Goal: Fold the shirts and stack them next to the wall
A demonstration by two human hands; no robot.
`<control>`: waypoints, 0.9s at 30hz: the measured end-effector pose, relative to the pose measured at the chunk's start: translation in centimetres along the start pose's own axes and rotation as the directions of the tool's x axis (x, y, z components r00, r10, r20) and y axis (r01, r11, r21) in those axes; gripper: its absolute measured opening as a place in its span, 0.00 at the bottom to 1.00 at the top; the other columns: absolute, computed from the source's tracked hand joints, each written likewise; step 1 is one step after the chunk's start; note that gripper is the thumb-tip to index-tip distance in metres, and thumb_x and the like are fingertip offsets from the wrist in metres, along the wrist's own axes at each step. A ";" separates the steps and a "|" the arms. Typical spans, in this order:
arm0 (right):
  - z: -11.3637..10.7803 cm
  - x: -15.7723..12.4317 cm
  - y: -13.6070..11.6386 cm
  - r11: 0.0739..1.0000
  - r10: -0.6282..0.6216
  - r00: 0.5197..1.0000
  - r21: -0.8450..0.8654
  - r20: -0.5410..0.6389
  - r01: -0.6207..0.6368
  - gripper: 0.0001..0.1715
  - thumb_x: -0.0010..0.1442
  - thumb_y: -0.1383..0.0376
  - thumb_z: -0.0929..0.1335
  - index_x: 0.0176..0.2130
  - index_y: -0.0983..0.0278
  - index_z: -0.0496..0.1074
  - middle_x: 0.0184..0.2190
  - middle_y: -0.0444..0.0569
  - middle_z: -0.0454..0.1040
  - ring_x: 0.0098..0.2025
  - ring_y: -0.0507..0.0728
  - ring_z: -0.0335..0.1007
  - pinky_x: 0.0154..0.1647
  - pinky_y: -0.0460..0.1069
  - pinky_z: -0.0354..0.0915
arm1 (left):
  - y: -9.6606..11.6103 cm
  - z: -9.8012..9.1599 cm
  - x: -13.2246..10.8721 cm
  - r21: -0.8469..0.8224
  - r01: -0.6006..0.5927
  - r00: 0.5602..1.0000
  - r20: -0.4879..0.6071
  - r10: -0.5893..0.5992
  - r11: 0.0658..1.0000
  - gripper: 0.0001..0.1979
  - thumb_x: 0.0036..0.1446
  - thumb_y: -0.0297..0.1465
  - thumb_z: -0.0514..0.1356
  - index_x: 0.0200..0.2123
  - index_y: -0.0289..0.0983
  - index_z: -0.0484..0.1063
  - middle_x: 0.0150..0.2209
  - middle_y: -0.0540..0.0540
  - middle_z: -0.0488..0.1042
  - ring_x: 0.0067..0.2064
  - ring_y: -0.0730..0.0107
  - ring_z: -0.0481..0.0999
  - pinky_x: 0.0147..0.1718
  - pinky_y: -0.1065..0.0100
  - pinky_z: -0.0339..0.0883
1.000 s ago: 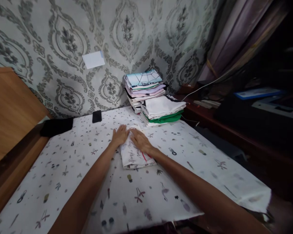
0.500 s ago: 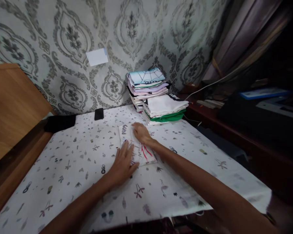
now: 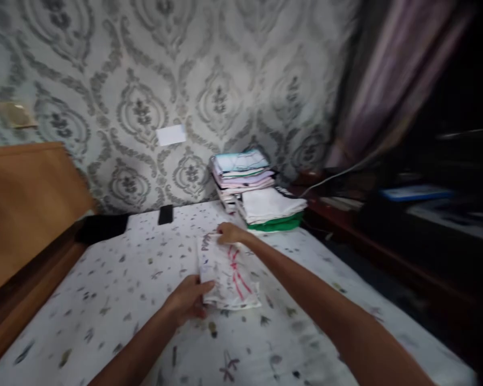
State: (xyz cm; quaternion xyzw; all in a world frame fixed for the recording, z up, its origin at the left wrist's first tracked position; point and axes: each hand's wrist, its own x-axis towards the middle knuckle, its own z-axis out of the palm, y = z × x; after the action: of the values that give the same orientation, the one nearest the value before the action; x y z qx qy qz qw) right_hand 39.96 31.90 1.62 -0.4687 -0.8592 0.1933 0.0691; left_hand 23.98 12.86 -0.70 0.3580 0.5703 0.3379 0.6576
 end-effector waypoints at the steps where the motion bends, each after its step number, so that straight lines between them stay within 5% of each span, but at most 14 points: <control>1: -0.2 -0.7 0.0 1.000 0.006 1.000 0.022 -0.029 -0.006 0.08 0.46 0.69 0.70 0.31 0.65 0.77 0.29 0.45 0.76 0.35 0.56 0.70 0.33 0.45 0.61 | -0.1 -0.1 0.0 0.034 0.012 1.000 0.001 -0.012 0.999 0.22 0.39 0.39 0.74 0.35 0.35 0.71 0.20 0.55 0.69 0.19 0.76 0.66 0.15 0.75 0.59; 7: -3.5 -6.1 2.6 0.972 0.066 0.960 0.237 -0.271 0.000 0.06 0.47 0.67 0.70 0.30 0.64 0.72 0.28 0.41 0.71 0.34 0.53 0.66 0.33 0.44 0.59 | 1.8 -0.2 -0.4 -0.069 -0.103 0.993 0.043 0.106 0.992 0.22 0.39 0.32 0.70 0.40 0.37 0.73 0.33 0.46 0.79 0.34 0.63 0.78 0.31 0.66 0.74; 11: -6.9 -9.4 6.6 0.911 0.189 0.886 0.413 -0.423 0.003 0.05 0.49 0.64 0.68 0.30 0.63 0.70 0.25 0.41 0.69 0.30 0.53 0.65 0.27 0.44 0.59 | 5.5 1.4 0.8 -0.112 -0.224 0.975 -0.027 0.222 0.968 0.18 0.40 0.31 0.69 0.37 0.38 0.70 0.31 0.47 0.79 0.30 0.63 0.78 0.28 0.62 0.76; 17: -11.3 -10.2 13.2 0.829 0.464 0.645 0.554 -0.608 -0.074 0.09 0.46 0.61 0.67 0.30 0.63 0.68 0.23 0.40 0.67 0.26 0.52 0.63 0.25 0.45 0.59 | 14.3 6.2 7.9 -0.051 -0.453 0.890 -0.082 0.449 0.890 0.10 0.45 0.24 0.65 0.32 0.36 0.68 0.23 0.51 0.75 0.22 0.71 0.75 0.23 0.69 0.73; 21: -13.3 -8.8 16.8 0.812 0.561 0.489 0.558 -0.668 -0.169 0.08 0.45 0.62 0.67 0.28 0.63 0.68 0.24 0.41 0.68 0.28 0.53 0.64 0.27 0.45 0.59 | 19.7 9.5 13.4 -0.059 -0.497 0.864 -0.123 0.488 0.866 0.10 0.45 0.22 0.64 0.33 0.35 0.70 0.23 0.51 0.75 0.24 0.72 0.75 0.27 0.68 0.74; 27: -14.0 -6.3 20.7 0.774 0.632 0.406 0.514 -0.660 -0.370 0.06 0.48 0.65 0.67 0.30 0.64 0.71 0.28 0.46 0.73 0.32 0.56 0.68 0.32 0.47 0.62 | 21.6 11.8 21.0 -0.025 -0.493 0.861 -0.158 0.483 0.870 0.09 0.44 0.22 0.67 0.30 0.34 0.71 0.19 0.52 0.72 0.22 0.72 0.73 0.27 0.68 0.74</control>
State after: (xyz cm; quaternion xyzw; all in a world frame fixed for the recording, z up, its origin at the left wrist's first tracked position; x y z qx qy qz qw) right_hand 63.71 40.47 6.59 -0.7251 -0.5083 0.0927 0.4552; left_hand 37.46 40.92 8.27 0.4434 0.4965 0.5371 0.5182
